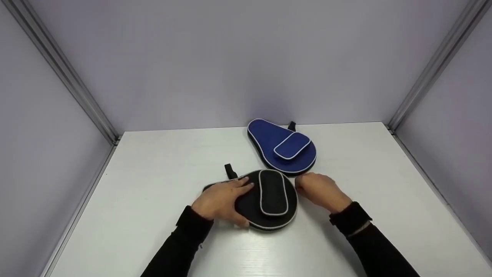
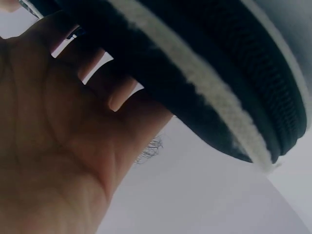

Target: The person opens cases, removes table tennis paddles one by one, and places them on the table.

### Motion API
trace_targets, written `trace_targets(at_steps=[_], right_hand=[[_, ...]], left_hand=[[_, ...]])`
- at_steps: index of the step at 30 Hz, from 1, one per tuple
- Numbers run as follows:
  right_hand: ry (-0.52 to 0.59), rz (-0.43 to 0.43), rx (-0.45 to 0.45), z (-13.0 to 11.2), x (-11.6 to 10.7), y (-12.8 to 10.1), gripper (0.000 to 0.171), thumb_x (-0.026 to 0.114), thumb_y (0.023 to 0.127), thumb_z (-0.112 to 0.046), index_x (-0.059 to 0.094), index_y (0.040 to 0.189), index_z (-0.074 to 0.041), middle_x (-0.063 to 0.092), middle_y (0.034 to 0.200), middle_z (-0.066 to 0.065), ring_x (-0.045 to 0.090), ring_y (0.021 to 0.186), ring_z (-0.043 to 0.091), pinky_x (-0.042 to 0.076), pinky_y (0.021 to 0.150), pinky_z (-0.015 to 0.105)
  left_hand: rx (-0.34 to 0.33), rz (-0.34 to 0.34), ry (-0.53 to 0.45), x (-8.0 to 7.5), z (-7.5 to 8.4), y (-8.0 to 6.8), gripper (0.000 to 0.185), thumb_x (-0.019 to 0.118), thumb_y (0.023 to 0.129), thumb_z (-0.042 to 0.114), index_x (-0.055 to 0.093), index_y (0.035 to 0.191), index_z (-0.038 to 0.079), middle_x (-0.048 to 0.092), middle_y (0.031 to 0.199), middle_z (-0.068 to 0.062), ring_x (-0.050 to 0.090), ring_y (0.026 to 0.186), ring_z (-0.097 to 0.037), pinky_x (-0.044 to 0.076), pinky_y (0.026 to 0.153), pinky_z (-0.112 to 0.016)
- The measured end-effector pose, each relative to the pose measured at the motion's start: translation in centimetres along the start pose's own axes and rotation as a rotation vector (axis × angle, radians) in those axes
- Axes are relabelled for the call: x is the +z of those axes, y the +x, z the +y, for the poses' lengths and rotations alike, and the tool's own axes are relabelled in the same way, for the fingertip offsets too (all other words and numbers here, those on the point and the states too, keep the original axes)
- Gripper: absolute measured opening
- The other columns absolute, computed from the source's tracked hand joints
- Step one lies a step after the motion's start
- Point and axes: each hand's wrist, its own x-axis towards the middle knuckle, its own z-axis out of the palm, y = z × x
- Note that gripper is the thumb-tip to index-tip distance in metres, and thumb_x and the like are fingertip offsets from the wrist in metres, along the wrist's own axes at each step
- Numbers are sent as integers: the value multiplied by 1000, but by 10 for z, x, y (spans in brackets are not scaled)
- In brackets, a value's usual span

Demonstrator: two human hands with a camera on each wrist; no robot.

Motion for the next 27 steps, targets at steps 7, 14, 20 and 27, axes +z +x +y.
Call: trace_targets(at_steps=[7,14,20,27], right_hand=[[-5,20,-58,-8,2,-1,21,81,100,1,78,84,-13,77,79,2,70,70,20,61,59,44],[-26,30,-128,-17,5,0,16,81,100,1,81,89,-11,81,85,5,79,77,28,64,61,45],[-32,37,-139,-25,8,1,13,82,102,-2,83,93,-12,82,87,4,81,81,30,65,63,46],[-29,84,-182,-32,12,2,11,85,100,-3,82,95,-12,83,89,3,82,82,29,67,66,43]], left_hand=[[-41,9,-18,-4,-8,-3,115,105,81,55,55,177,20,47,188,-11,52,172,-38,49,139,-60],[-86,14,-32,-8,-17,-5,114,105,83,53,54,178,16,47,188,-15,52,172,-41,48,139,-62],[-134,12,-57,-11,-22,-7,116,104,83,53,51,179,15,44,189,-17,49,173,-43,46,141,-61],[-176,36,-59,-13,-24,-7,117,103,84,55,50,179,12,42,190,-19,51,170,-49,48,138,-65]])
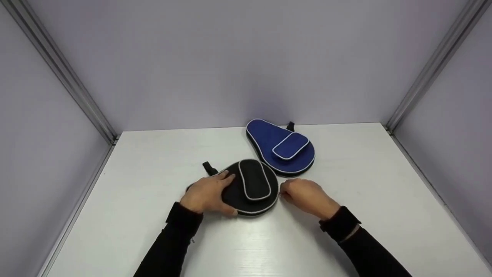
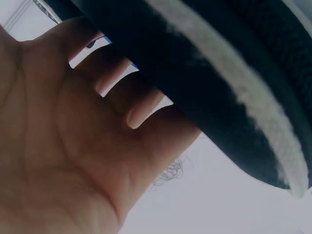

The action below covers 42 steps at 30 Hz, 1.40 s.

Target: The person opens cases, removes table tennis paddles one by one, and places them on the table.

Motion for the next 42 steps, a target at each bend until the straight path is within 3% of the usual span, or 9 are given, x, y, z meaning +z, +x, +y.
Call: trace_targets(at_steps=[9,17,27,37,42], right_hand=[[138,-12,88,-13,3,6,9,83,101,-2,86,101,-11,87,97,4,85,93,28,71,80,46],[184,-40,159,-23,5,16,11,84,103,-5,82,94,-11,82,89,1,79,85,21,67,72,41],[212,-53,118,-33,8,27,5,83,105,-5,87,103,-8,88,99,7,86,93,28,72,80,44],[192,-47,103,-49,10,46,5,84,104,-4,84,101,-9,87,99,6,84,91,28,71,75,46],[201,-32,65,-59,13,55,8,84,102,-2,87,100,-9,88,98,7,84,91,29,70,75,47]], left_hand=[[-24,64,26,2,-4,3,118,102,86,57,51,177,5,45,186,-27,54,166,-53,53,134,-66],[-35,106,63,4,-4,2,119,100,89,61,49,176,-3,46,181,-36,54,166,-55,52,134,-65],[-86,159,163,8,-1,5,118,94,93,68,49,174,-6,48,179,-38,62,158,-56,62,123,-65],[-214,243,264,18,8,13,117,85,95,78,52,174,-3,56,175,-35,74,141,-54,72,104,-60],[-237,247,290,20,8,14,118,83,96,79,51,174,-4,55,176,-34,73,144,-53,72,104,-58]])
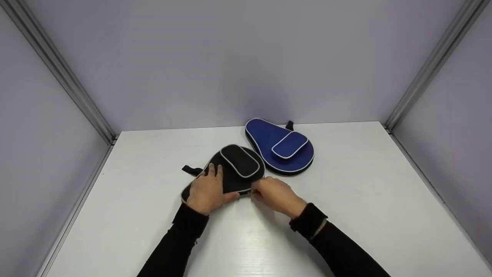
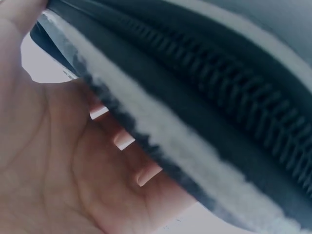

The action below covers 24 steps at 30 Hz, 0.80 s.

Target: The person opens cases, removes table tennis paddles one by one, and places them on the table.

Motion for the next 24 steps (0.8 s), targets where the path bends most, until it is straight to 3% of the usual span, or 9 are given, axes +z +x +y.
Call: trace_targets(at_steps=[9,13,17,20,24], right_hand=[[-24,40,0,-14,3,11,11,84,99,1,86,95,-8,84,95,11,75,80,27,65,68,50],[-41,53,16,-14,2,14,11,84,99,1,86,92,-7,82,92,11,73,77,28,65,67,51],[-59,63,37,-9,3,19,12,84,100,1,86,91,-7,81,91,11,74,78,30,66,69,51],[-63,54,56,-5,3,22,11,83,101,0,87,93,-7,82,91,11,74,80,30,66,71,51],[-45,64,47,1,1,27,11,82,101,2,87,93,-4,82,88,12,74,77,31,66,70,53]], left_hand=[[6,-28,-43,-2,-4,0,117,82,98,78,48,176,-2,51,180,-33,70,149,-54,71,106,-60],[57,-24,-69,-3,-10,0,111,82,101,73,50,175,-4,51,180,-32,67,153,-54,70,110,-60],[113,-41,-113,-5,-17,1,105,83,104,64,50,174,-7,49,181,-31,58,163,-53,62,125,-60],[142,-80,-142,-7,-22,2,100,82,107,58,48,175,-6,46,185,-27,50,171,-50,54,134,-60],[183,-123,-130,-9,-26,3,95,81,108,55,48,176,-3,45,187,-23,45,174,-47,53,135,-59]])
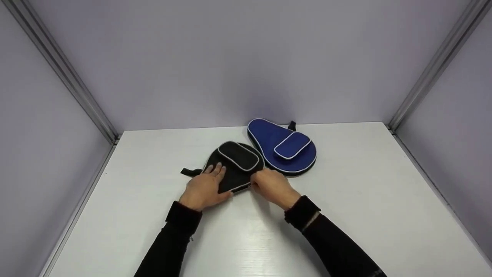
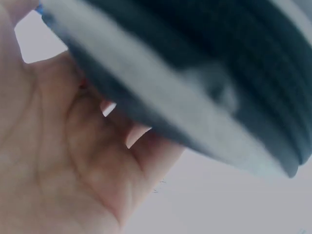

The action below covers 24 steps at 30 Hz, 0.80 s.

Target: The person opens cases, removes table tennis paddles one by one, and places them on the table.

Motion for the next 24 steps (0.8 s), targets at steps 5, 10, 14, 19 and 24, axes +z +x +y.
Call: trace_targets(at_steps=[5,10,14,19,24], right_hand=[[11,74,-63,14,7,6,14,82,99,2,85,87,-4,83,82,10,78,75,29,67,68,51],[2,58,-21,11,-2,9,13,82,96,7,84,86,-2,83,83,15,81,78,37,68,69,57],[-25,70,-4,38,21,20,14,82,96,0,82,84,-8,82,82,12,78,73,35,63,61,59],[-82,87,27,71,56,36,13,84,98,-9,83,86,-14,84,85,9,81,76,33,67,64,55],[-137,123,39,77,63,43,15,86,97,-12,83,83,-17,85,85,7,83,79,34,69,66,56]], left_hand=[[43,4,29,-2,-3,-2,92,84,106,52,53,174,-1,50,184,-22,49,172,-46,59,129,-60],[48,-28,2,-7,-1,-4,92,83,106,52,52,175,0,48,185,-23,46,174,-46,54,133,-63],[55,-74,-33,-12,0,-5,92,80,108,55,50,175,-1,46,186,-25,42,176,-46,51,136,-65],[55,-144,-47,-18,-1,-8,92,74,110,58,48,178,2,43,188,-23,38,179,-45,52,134,-67],[59,-184,-61,-22,0,-10,90,76,109,58,50,177,5,43,188,-21,38,179,-43,54,133,-66]])
